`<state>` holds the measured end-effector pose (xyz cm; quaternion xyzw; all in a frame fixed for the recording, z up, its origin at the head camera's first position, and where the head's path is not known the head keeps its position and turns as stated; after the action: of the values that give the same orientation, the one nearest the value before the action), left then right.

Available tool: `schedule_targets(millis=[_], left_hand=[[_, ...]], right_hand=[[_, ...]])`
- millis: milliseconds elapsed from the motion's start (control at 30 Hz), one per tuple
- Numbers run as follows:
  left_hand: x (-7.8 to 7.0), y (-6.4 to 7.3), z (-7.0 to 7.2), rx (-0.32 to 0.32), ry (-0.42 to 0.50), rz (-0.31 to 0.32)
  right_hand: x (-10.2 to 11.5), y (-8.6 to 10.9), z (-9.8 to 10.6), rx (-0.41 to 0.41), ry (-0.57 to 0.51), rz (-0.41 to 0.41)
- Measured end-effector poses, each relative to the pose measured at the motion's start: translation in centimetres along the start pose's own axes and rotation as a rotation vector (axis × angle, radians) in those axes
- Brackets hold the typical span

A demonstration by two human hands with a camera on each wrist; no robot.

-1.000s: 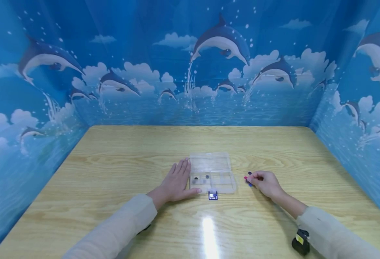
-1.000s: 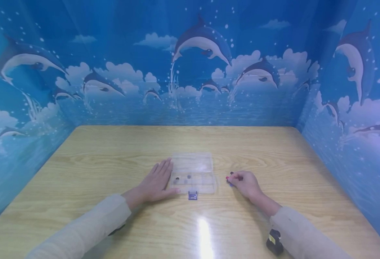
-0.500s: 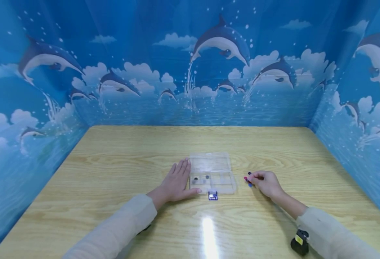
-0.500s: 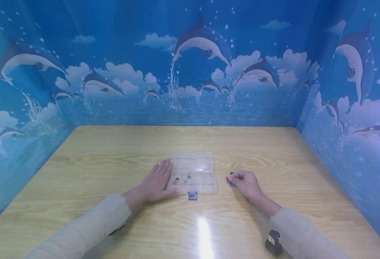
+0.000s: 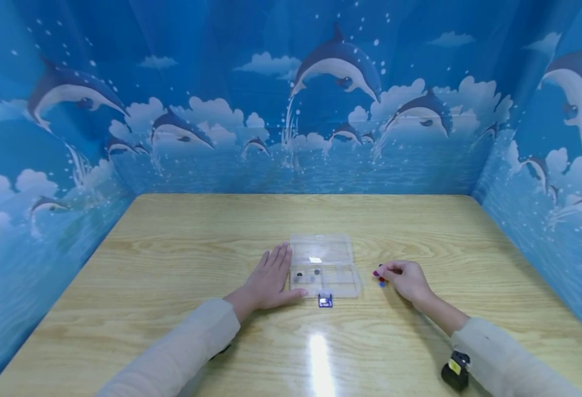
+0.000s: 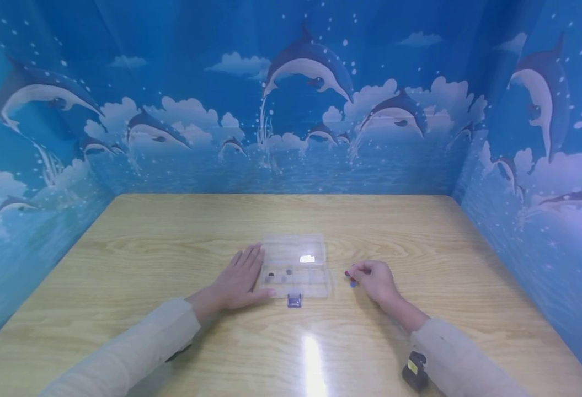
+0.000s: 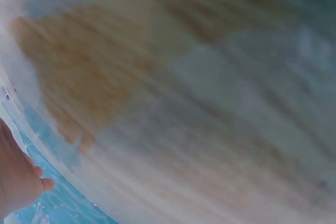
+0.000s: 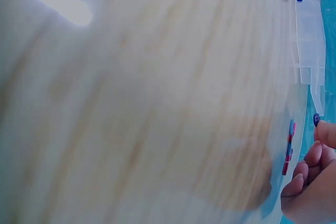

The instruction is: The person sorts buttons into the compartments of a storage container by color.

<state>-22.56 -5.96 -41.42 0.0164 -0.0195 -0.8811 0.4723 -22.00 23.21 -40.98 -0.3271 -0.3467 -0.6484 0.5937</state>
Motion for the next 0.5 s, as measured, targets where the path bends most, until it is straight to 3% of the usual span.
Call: schedule_targets(millis=[500], left_hand=[[-0.02,0.06,0.12,0.000,-0.003,-0.013]], right_hand=[[0.91,-0.34,-0.53,0.001,-0.066,-0.014]])
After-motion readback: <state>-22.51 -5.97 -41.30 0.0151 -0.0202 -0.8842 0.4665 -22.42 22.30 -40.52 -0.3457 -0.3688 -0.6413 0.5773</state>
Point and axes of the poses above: each hand's wrist, its own y-axis away from the middle knuckle, its own z-axis out of the back of the hand, x = y × z, the point moved 4 cm from there along -y, towards the middle knuckle, and after that the axes turned 9 degrees about -y, right-handed, at the moved point
